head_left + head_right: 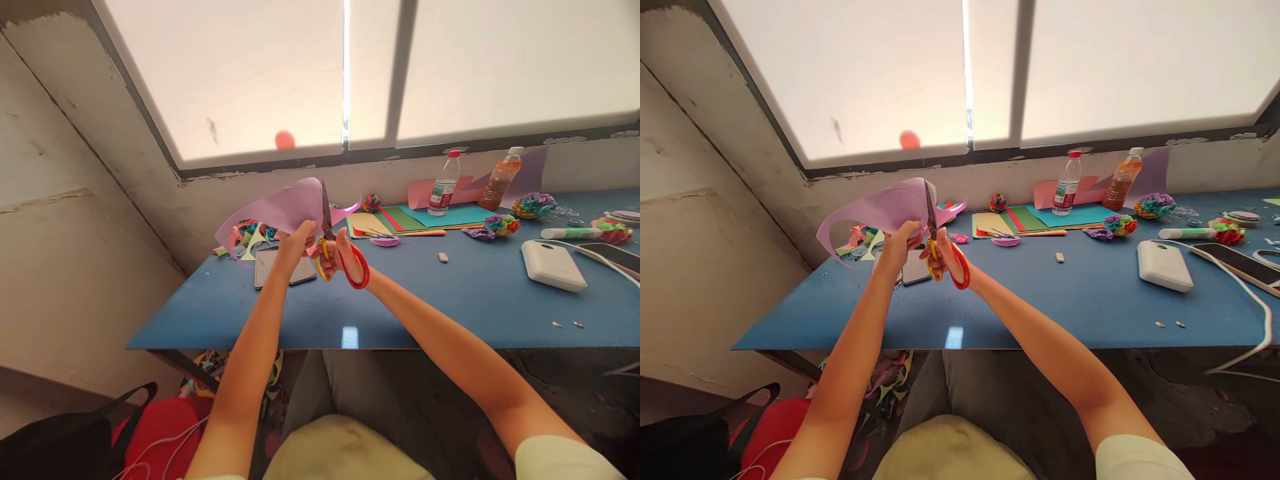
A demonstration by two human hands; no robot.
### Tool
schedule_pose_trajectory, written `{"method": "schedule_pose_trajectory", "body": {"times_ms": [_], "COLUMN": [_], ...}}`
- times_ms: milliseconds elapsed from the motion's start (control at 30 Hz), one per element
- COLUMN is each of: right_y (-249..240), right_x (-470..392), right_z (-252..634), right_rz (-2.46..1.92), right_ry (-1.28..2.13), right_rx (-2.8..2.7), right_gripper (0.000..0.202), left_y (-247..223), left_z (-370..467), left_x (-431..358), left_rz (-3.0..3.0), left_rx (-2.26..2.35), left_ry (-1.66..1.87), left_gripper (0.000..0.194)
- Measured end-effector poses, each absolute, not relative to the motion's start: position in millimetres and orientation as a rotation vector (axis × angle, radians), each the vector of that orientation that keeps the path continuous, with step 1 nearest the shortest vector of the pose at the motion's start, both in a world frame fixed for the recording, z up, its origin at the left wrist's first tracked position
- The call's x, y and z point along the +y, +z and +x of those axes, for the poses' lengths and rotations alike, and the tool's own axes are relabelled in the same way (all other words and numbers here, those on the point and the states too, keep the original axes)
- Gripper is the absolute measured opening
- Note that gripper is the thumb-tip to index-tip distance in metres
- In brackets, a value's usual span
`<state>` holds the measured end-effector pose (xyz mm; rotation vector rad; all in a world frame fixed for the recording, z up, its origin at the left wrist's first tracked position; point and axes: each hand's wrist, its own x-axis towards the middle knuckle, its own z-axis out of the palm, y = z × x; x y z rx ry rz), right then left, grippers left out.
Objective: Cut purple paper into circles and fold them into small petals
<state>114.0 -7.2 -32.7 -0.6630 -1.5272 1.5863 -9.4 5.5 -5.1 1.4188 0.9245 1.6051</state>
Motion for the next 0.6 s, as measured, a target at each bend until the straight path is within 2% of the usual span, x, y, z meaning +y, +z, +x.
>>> {"method": "schedule_pose_trajectory", "body": {"times_ms": [400, 600], "right_y": [-44.1, -46.6], "right_x": [-5.1, -5.7], "right_z": [116.7, 113.2], "right_rz": [-0.656, -0.643], "right_ry": [1.5, 1.478], "right_rx": [-1.517, -1.504], "right_gripper": [0.073, 0.074], "left_y": [-4.9, -5.6], "left_z": [-10.5, 7.7], "left_x": [6.9, -2.6], "left_rz": [1.425, 1.325], "left_rx": [0.855, 0.861], "left_ry": [1.631, 1.913], "left_gripper": [0.036, 0.04]}}
